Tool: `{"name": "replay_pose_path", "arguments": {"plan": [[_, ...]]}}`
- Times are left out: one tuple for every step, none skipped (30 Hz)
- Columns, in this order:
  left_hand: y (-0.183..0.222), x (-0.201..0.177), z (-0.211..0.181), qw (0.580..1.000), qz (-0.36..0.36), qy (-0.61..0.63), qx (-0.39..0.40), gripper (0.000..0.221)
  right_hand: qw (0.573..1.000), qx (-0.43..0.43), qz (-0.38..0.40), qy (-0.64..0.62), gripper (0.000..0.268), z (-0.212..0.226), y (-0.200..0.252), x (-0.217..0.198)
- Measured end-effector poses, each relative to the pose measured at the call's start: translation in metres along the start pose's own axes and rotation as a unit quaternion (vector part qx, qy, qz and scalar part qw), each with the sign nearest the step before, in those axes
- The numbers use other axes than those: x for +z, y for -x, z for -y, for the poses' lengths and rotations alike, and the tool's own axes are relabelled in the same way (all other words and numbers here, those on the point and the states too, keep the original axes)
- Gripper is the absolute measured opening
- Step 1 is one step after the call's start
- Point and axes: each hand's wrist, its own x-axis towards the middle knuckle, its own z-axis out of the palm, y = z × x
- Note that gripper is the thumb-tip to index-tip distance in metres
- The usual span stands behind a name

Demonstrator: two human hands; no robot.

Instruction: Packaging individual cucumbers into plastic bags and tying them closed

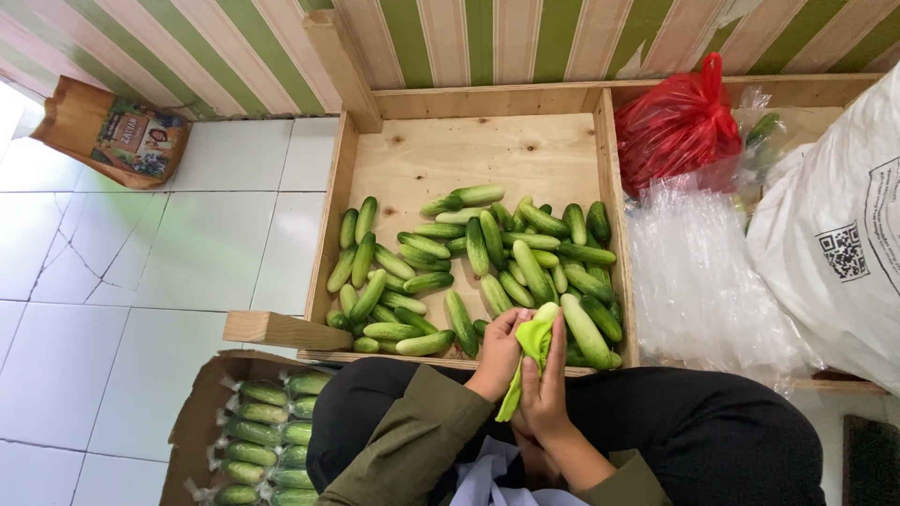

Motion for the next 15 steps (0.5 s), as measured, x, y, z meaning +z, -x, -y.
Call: {"name": "replay_pose_path", "arguments": {"plan": [[0.001, 0.002, 0.002, 1.000, 0.001, 0.000, -0.001, 0.030, 1.000, 0.001, -0.001, 0.000, 0.067, 0.003, -0.006, -0.004], [0.001, 0.005, 0.004, 0.999, 0.018, -0.025, -0.019, 0.026, 0.999, 0.008, -0.032, -0.002, 0.063, 0.006, -0.012, -0.009], [0.001, 0.008, 0.006, 0.998, 0.036, -0.048, -0.035, 0.022, 0.998, 0.014, -0.064, -0.004, 0.060, 0.009, -0.018, -0.013], [0.000, 0.009, 0.010, 0.998, 0.037, -0.047, -0.035, 0.022, 0.998, 0.014, -0.064, -0.003, 0.060, 0.002, -0.024, -0.018], [0.001, 0.009, 0.014, 0.997, 0.055, -0.053, -0.031, 0.021, 0.995, 0.011, -0.092, 0.028, 0.052, -0.004, -0.027, -0.021], [0.001, 0.009, 0.017, 0.995, 0.074, -0.059, -0.027, 0.024, 0.991, 0.009, -0.120, 0.060, 0.047, -0.010, -0.030, -0.025], [-0.003, 0.007, 0.032, 0.994, 0.081, -0.063, -0.028, 0.024, 0.990, 0.011, -0.128, 0.061, 0.047, -0.019, -0.034, -0.027], [-0.006, 0.005, 0.047, 0.997, 0.043, -0.061, -0.029, 0.020, 0.988, 0.045, -0.139, 0.049, 0.045, -0.029, -0.038, -0.031], [-0.004, 0.003, 0.064, 0.998, 0.003, -0.059, -0.032, 0.016, 0.985, 0.081, -0.147, 0.038, 0.043, -0.037, -0.037, -0.035], [0.001, 0.005, 0.048, 0.997, 0.008, -0.061, -0.036, 0.016, 0.984, 0.086, -0.152, 0.040, 0.043, -0.051, -0.039, -0.037], [0.005, 0.005, 0.032, 0.996, -0.012, -0.077, -0.041, 0.018, 0.983, 0.095, -0.145, 0.054, 0.042, -0.065, -0.041, -0.037], [0.010, 0.007, 0.017, 0.994, -0.031, -0.093, -0.045, 0.020, 0.983, 0.105, -0.137, 0.067, 0.041, -0.079, -0.043, -0.038], [0.002, -0.003, 0.027, 0.994, -0.020, -0.097, -0.047, 0.020, 0.980, 0.110, -0.148, 0.070, 0.041, -0.090, -0.043, -0.034], [-0.006, -0.012, 0.038, 0.991, -0.043, -0.124, -0.031, 0.023, 0.979, 0.141, -0.107, 0.102, 0.046, -0.103, -0.042, -0.032], [-0.008, -0.020, 0.053, 0.986, -0.064, -0.151, -0.020, 0.027, 0.973, 0.179, -0.065, 0.133, 0.052, -0.115, -0.034, -0.032]]}}
